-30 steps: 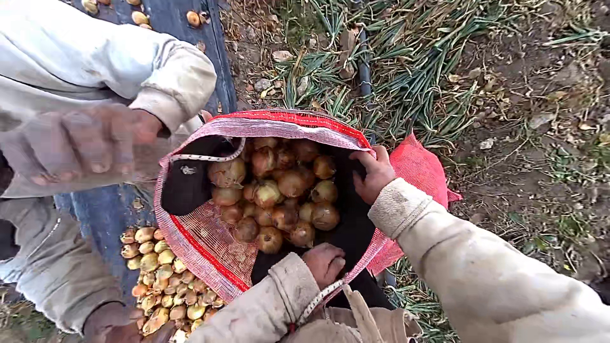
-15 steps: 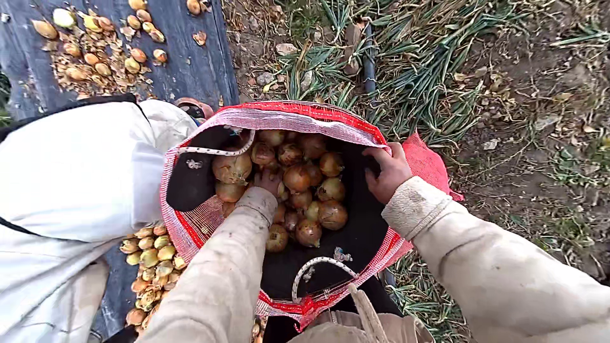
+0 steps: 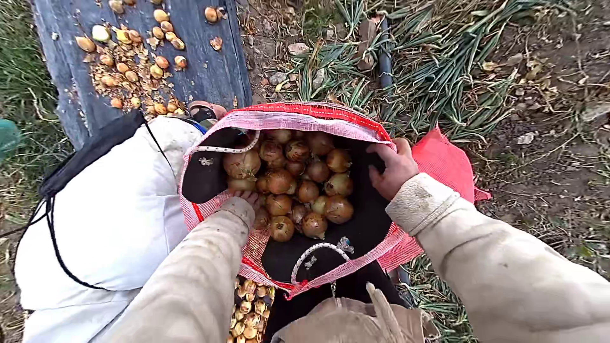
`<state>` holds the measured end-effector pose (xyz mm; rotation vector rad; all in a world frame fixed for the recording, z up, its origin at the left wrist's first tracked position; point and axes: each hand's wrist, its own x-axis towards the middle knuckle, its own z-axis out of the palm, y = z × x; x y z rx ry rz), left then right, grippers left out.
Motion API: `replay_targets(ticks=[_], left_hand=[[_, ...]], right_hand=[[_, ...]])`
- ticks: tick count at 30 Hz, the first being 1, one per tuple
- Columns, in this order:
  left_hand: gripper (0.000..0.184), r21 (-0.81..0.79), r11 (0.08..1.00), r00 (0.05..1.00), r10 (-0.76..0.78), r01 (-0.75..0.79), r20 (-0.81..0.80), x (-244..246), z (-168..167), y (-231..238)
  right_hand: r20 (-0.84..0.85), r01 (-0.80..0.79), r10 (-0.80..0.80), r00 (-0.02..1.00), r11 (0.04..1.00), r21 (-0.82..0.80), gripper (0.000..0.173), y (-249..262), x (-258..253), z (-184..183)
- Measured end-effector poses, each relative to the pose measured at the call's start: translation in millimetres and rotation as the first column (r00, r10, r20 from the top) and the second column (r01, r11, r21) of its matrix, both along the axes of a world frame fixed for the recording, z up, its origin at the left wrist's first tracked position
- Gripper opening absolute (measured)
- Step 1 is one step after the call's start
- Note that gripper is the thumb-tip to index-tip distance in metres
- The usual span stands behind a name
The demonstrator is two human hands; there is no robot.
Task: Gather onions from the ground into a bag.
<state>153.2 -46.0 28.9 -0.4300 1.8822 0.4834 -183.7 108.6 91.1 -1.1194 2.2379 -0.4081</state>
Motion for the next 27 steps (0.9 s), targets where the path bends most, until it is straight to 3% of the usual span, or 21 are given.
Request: replay_targets(ticks=[2,3,5,7,8,11,13,15,17,18,19,20,21,22,23,25,27], left_hand=[[0.041,-0.035,0.992,0.992,0.123,-0.122,0.035,-28.5,7.6,-9.3],[0.044,-0.073,0.971,0.974,0.226,-0.228,-0.035,-45.2,14.7,-13.6],[0.056,-0.139,0.876,0.875,0.423,-0.461,-0.236,-66.0,16.0,-6.2],[0.077,-0.182,0.754,0.767,0.571,-0.631,-0.292,-92.8,-3.6,4.1],[0.084,-0.209,0.714,0.739,0.606,-0.668,-0.295,-103.1,-20.3,9.0],[0.083,-0.254,0.609,0.657,0.654,-0.751,-0.375,-109.4,-67.7,22.3],[0.078,-0.193,0.549,0.578,0.731,-0.814,-0.362,-116.6,-50.6,25.0],[0.071,-0.047,0.573,0.518,0.699,-0.818,-0.493,-116.8,-14.9,31.9],[0.062,0.065,0.691,0.360,0.451,-0.720,-0.817,-122.5,-4.6,35.1],[0.057,0.036,0.765,0.269,0.270,-0.644,-0.925,-130.0,-10.2,29.7],[0.052,-0.038,0.806,0.236,0.129,-0.591,-0.963,-141.7,-18.3,19.0],[0.046,-0.128,0.817,0.297,0.055,-0.563,-0.953,-152.4,-26.8,8.7],[0.040,-0.195,0.819,0.432,0.071,-0.540,-0.899,-161.8,-34.9,-0.1],[0.044,-0.202,0.838,0.600,0.174,-0.507,-0.781,-171.9,-39.6,-10.1],[0.052,-0.208,0.859,0.701,0.217,-0.467,-0.679,-181.0,-46.3,-19.3],[0.061,-0.189,0.885,0.790,0.262,-0.426,-0.555,-191.7,-49.7,-27.0],[0.055,-0.198,0.885,0.799,0.260,-0.422,-0.542,-188.8,-48.9,-23.3]], right_hand=[[0.023,-0.007,0.007,1.000,1.000,0.004,0.039,-3.8,-5.2,1.7],[0.026,0.003,-0.003,1.000,1.000,0.002,0.039,-7.1,-9.9,1.5],[0.049,0.013,-0.016,0.999,0.999,0.044,0.039,-5.4,-11.4,2.1],[0.056,0.010,-0.012,0.998,0.999,0.050,0.040,-4.3,-11.3,1.4],[0.057,0.004,-0.006,0.998,0.999,0.046,0.041,-5.0,-11.6,1.4],[0.051,0.003,-0.003,0.999,1.000,0.008,0.041,-5.2,-11.2,-1.3],[0.054,0.005,-0.004,0.999,1.000,-0.013,0.040,-5.1,-14.7,-2.2],[0.069,0.015,-0.012,0.998,0.999,-0.031,0.039,-2.9,-12.0,-1.6],[0.064,0.026,-0.021,0.998,0.997,-0.073,0.039,-4.9,-11.0,-3.6],[0.056,0.027,-0.022,0.998,0.995,-0.092,0.039,-3.1,-8.4,-4.6],[0.048,0.024,-0.019,0.999,0.994,-0.103,0.039,-2.5,-8.1,-5.2],[0.045,0.020,-0.016,0.999,0.994,-0.104,0.039,-1.8,-8.1,-4.6],[0.049,0.017,-0.013,0.999,0.997,-0.081,0.040,-2.3,-7.9,-2.9],[0.053,0.019,-0.016,0.998,0.998,-0.055,0.039,-5.5,-7.5,-1.9],[0.052,0.029,-0.027,0.998,0.999,-0.037,0.040,-10.0,-7.2,-1.9],[0.065,0.041,-0.041,0.997,0.999,0.010,0.039,-16.6,-8.5,-1.3],[0.071,0.028,-0.031,0.997,0.999,0.045,0.039,-15.9,-7.0,-1.7]])
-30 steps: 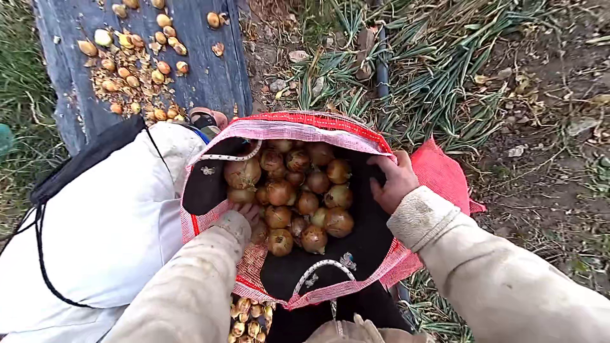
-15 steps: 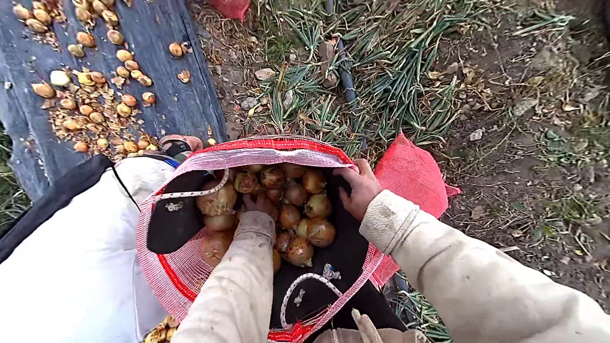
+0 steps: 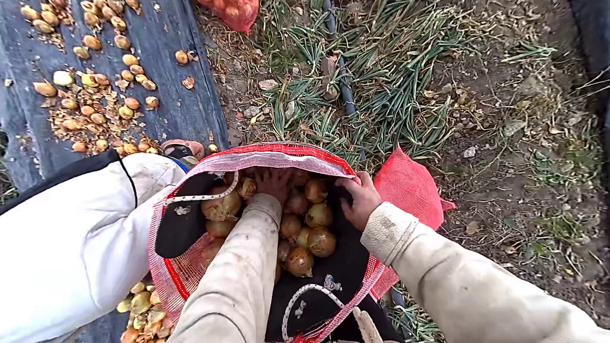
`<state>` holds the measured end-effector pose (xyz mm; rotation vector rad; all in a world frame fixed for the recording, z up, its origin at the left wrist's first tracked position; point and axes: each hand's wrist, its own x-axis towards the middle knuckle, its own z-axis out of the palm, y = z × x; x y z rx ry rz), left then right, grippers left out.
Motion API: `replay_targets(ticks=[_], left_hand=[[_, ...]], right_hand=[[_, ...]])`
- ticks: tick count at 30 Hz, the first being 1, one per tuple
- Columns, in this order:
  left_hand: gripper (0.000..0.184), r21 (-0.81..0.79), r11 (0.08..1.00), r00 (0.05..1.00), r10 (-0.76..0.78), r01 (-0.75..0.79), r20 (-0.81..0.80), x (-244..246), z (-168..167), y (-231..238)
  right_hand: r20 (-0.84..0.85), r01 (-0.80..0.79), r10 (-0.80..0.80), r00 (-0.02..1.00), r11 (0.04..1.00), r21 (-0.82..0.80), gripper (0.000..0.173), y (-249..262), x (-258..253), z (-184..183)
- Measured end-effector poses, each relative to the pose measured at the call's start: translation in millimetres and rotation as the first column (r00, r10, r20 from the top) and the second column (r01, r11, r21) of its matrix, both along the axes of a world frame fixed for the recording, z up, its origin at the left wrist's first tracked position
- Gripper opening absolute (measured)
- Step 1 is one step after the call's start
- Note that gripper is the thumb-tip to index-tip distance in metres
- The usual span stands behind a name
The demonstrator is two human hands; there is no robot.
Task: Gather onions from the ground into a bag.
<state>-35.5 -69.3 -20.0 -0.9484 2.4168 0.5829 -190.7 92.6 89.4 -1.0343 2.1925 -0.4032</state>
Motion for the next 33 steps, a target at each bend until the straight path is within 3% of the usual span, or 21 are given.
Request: replay_targets(ticks=[3,5,6,7,9,11,14,16,24,27,33], left_hand=[[0.058,-0.064,0.997,0.987,0.030,-0.041,-0.160,5.2,29.8,11.5],[0.058,-0.091,0.987,0.934,0.096,-0.134,-0.344,28.1,65.6,42.5],[0.055,-0.065,0.983,0.922,0.136,-0.170,-0.362,42.4,85.7,64.2],[0.051,-0.003,0.982,0.930,0.178,-0.189,-0.323,57.0,104.0,86.9],[0.049,0.234,0.956,0.978,0.197,-0.176,-0.069,82.9,138.7,124.8],[0.053,0.468,0.861,0.976,0.127,-0.198,0.179,103.8,156.7,146.4],[0.057,0.686,0.665,0.953,0.161,-0.296,0.255,134.3,152.4,161.5],[0.058,0.725,0.622,0.955,0.183,-0.295,0.232,143.6,151.1,167.5],[0.048,0.711,0.650,0.959,0.254,-0.268,0.129,151.6,152.8,170.8],[0.043,0.671,0.703,0.961,0.273,-0.236,0.052,151.5,166.1,167.0],[0.045,0.657,0.747,0.994,0.054,-0.101,0.091,129.5,173.5,139.3]], right_hand=[[0.002,-0.011,0.011,1.000,0.999,0.039,0.040,-3.9,-4.4,1.6],[0.000,-0.012,0.012,1.000,0.998,0.068,0.041,-4.2,-2.4,2.4],[-0.003,-0.016,0.016,1.000,0.997,0.075,0.042,-4.2,-1.9,2.3],[-0.013,-0.023,0.024,1.000,0.997,0.073,0.043,-4.8,-2.4,0.9],[-0.035,-0.032,0.034,0.999,0.998,0.055,0.044,-4.6,-2.7,-2.4],[-0.048,-0.024,0.025,0.999,0.999,0.039,0.046,-4.5,-2.9,-6.7],[-0.084,-0.021,0.026,0.996,0.999,0.050,0.049,-0.6,-3.8,-10.6],[-0.093,-0.019,0.024,0.995,0.998,0.055,0.050,0.9,-3.5,-8.4],[-0.096,0.000,0.008,0.995,0.996,0.086,0.053,0.0,0.3,-6.1],[-0.080,0.014,-0.008,0.997,0.997,0.075,0.055,-2.6,0.9,-3.7],[-0.032,0.028,-0.029,0.999,0.999,-0.033,0.045,3.6,-0.8,-0.5]])
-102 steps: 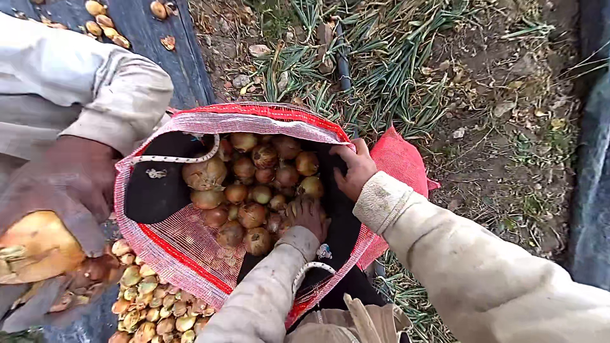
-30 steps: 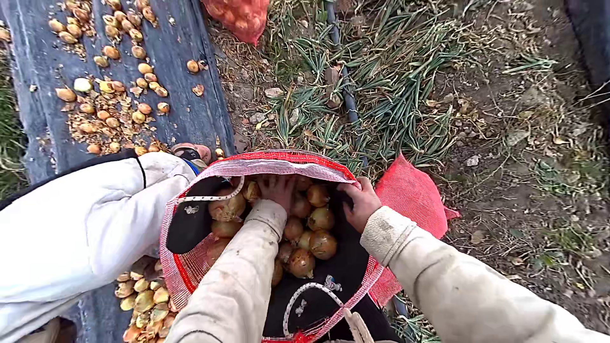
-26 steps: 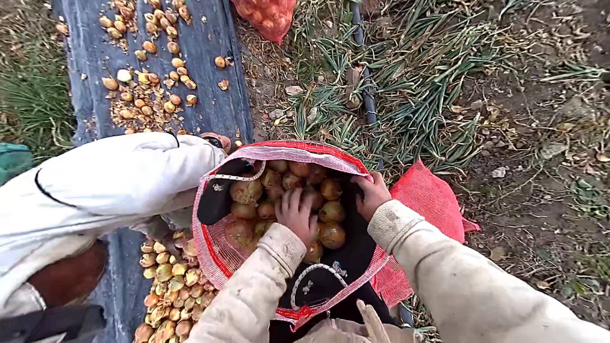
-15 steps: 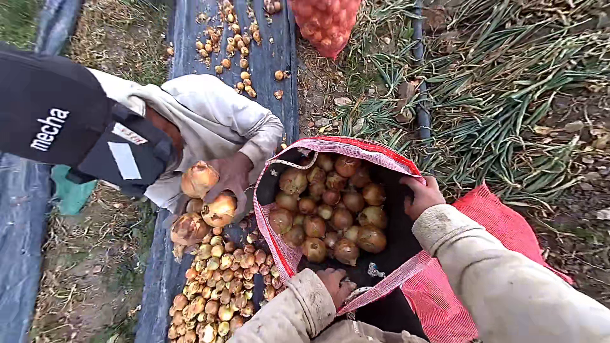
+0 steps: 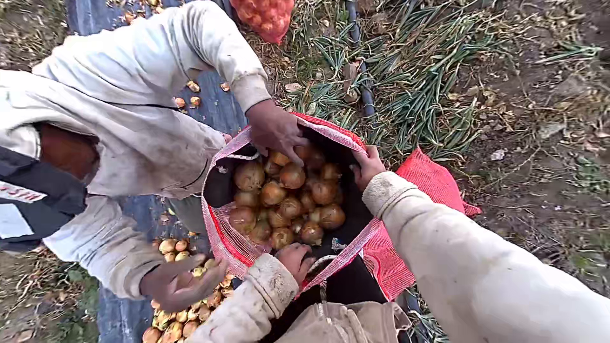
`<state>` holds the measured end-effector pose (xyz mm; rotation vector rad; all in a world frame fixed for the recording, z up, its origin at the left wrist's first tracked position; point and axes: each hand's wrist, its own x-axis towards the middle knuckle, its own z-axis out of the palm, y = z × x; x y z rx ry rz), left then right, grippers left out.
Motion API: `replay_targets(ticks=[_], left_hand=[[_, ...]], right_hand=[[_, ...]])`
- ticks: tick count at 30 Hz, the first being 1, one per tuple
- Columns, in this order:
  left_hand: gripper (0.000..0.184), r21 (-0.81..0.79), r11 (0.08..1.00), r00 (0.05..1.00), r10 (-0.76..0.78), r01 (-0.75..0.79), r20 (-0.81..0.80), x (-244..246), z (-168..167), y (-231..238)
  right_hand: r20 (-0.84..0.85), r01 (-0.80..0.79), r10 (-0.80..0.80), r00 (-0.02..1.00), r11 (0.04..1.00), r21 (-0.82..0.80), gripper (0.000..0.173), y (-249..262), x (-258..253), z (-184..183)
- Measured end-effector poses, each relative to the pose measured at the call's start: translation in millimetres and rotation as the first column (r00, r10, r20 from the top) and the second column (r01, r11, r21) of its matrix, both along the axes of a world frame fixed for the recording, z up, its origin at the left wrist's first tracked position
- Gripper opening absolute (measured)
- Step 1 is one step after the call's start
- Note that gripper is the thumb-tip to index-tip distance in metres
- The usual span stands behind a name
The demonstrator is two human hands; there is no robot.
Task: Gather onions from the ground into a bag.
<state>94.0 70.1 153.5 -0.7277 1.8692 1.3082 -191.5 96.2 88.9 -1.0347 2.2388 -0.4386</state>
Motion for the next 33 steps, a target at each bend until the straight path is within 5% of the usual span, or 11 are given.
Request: replay_targets(ticks=[5,8,13,15,19,21,23,26,29,33], left_hand=[[0.050,-0.133,0.991,0.983,-0.009,0.034,0.184,-25.9,-31.9,-43.8],[0.048,-0.319,0.928,0.971,0.228,-0.194,0.071,-37.9,-64.1,-71.8],[0.071,-0.399,0.853,0.940,0.333,-0.336,-0.081,-107.4,-97.3,-82.1],[0.094,-0.380,0.792,0.867,0.494,-0.478,-0.061,-141.0,-121.1,-75.3],[0.095,-0.360,0.640,0.711,0.696,-0.679,-0.101,-165.4,-147.7,-69.3],[0.093,-0.327,0.660,0.729,0.665,-0.676,-0.166,-154.9,-140.0,-65.5],[0.083,-0.313,0.612,0.685,0.607,-0.726,-0.403,-152.5,-139.8,-56.8],[0.065,-0.433,0.578,0.681,0.323,-0.692,-0.657,-165.3,-166.1,-47.0],[0.063,-0.556,0.606,0.778,0.177,-0.569,-0.603,-172.8,-185.6,-44.5],[0.072,-0.458,0.822,0.907,0.157,-0.340,-0.391,-163.7,-143.2,-67.9]], right_hand=[[0.031,0.005,-0.005,1.000,1.000,-0.001,0.049,0.3,-3.0,0.6],[0.032,0.007,-0.009,0.999,0.998,0.068,0.050,-3.3,-4.5,3.6],[0.055,-0.001,-0.004,0.999,0.996,0.086,0.051,-3.5,-5.3,7.0],[0.058,0.007,-0.012,0.998,0.996,0.084,0.052,-4.4,-4.9,6.3],[0.035,0.014,-0.018,0.999,0.995,0.097,0.051,-7.3,-9.4,2.1],[0.044,0.020,-0.025,0.999,0.995,0.098,0.050,-3.6,-6.4,2.7],[0.064,0.027,-0.033,0.997,0.996,0.086,0.050,-5.8,-3.9,5.1],[0.066,0.044,-0.048,0.997,0.997,0.070,0.051,-10.2,-0.5,6.6],[0.032,0.027,-0.031,0.999,0.993,0.113,0.050,-9.9,-7.7,6.4],[-0.010,0.013,-0.013,1.000,0.998,0.055,0.050,-4.6,-7.4,4.3]])
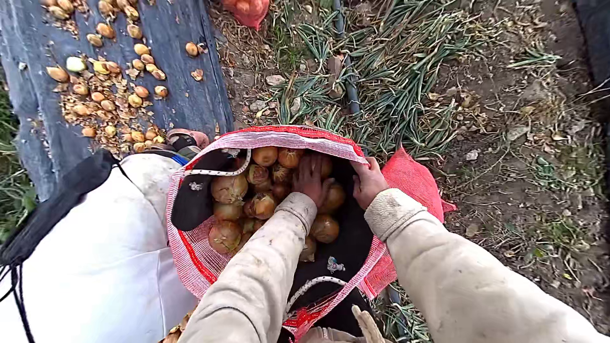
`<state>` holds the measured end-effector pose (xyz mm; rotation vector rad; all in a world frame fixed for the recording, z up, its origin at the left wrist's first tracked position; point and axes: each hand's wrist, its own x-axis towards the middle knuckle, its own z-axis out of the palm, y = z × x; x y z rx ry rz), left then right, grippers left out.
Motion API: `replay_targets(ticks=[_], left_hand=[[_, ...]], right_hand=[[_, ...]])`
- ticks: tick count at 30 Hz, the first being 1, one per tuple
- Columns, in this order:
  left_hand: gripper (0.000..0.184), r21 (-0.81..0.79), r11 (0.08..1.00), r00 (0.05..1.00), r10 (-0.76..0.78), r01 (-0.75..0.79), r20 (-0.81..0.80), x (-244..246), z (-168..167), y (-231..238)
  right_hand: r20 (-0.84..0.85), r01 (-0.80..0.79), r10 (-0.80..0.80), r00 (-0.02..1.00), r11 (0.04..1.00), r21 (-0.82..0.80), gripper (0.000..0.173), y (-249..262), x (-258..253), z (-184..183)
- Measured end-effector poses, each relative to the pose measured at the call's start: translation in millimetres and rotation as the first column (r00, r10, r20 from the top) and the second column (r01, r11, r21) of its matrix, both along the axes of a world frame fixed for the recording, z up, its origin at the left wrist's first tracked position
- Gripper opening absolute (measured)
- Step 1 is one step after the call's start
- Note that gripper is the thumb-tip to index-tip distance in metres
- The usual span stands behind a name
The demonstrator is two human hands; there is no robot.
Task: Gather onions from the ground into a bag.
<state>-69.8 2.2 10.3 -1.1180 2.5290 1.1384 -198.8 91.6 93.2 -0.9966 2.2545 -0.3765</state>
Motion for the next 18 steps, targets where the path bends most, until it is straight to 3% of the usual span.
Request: replay_targets(ticks=[2,4,7,9,11,13,14,15,18], left_hand=[[0.057,0.007,1.000,1.000,-0.016,0.016,-0.024,25.2,18.3,-11.3],[0.046,-0.032,0.996,0.988,-0.073,0.078,0.136,61.0,24.1,-18.3],[0.055,0.078,0.973,0.843,-0.228,0.218,0.487,108.5,0.6,-20.1],[0.058,0.087,0.965,0.802,-0.253,0.246,0.542,116.5,-8.2,-21.8],[0.057,0.096,0.972,0.801,-0.230,0.213,0.552,111.3,4.3,-25.0],[0.064,0.331,0.923,0.622,-0.379,0.197,0.685,92.0,41.6,-42.2],[0.062,0.170,0.969,0.796,-0.246,0.182,0.552,111.9,25.3,-36.0],[0.065,0.103,0.979,0.865,-0.202,0.174,0.460,126.8,11.0,-32.8],[0.064,0.257,0.921,0.778,-0.385,0.292,0.496,159.0,33.9,-22.1]], right_hand=[[0.003,0.010,-0.010,1.000,1.000,-0.016,0.050,0.0,7.4,-0.6],[0.011,0.017,-0.017,1.000,1.000,-0.011,0.049,-0.8,11.2,-0.6],[0.018,0.000,0.000,1.000,1.000,0.013,0.052,3.1,7.4,-1.5],[0.010,-0.007,0.007,1.000,1.000,-0.007,0.053,4.2,5.3,-6.0],[0.018,-0.008,0.008,1.000,1.000,-0.005,0.053,2.8,5.2,-6.1],[0.032,-0.005,0.006,0.999,1.000,-0.006,0.053,4.0,8.2,-3.9],[0.031,-0.008,0.008,1.000,1.000,-0.004,0.053,2.9,6.4,-3.8],[0.033,-0.012,0.012,0.999,1.000,0.001,0.053,3.0,4.3,-4.4],[0.055,-0.015,0.016,0.998,1.000,-0.007,0.055,4.5,2.8,-6.1]])
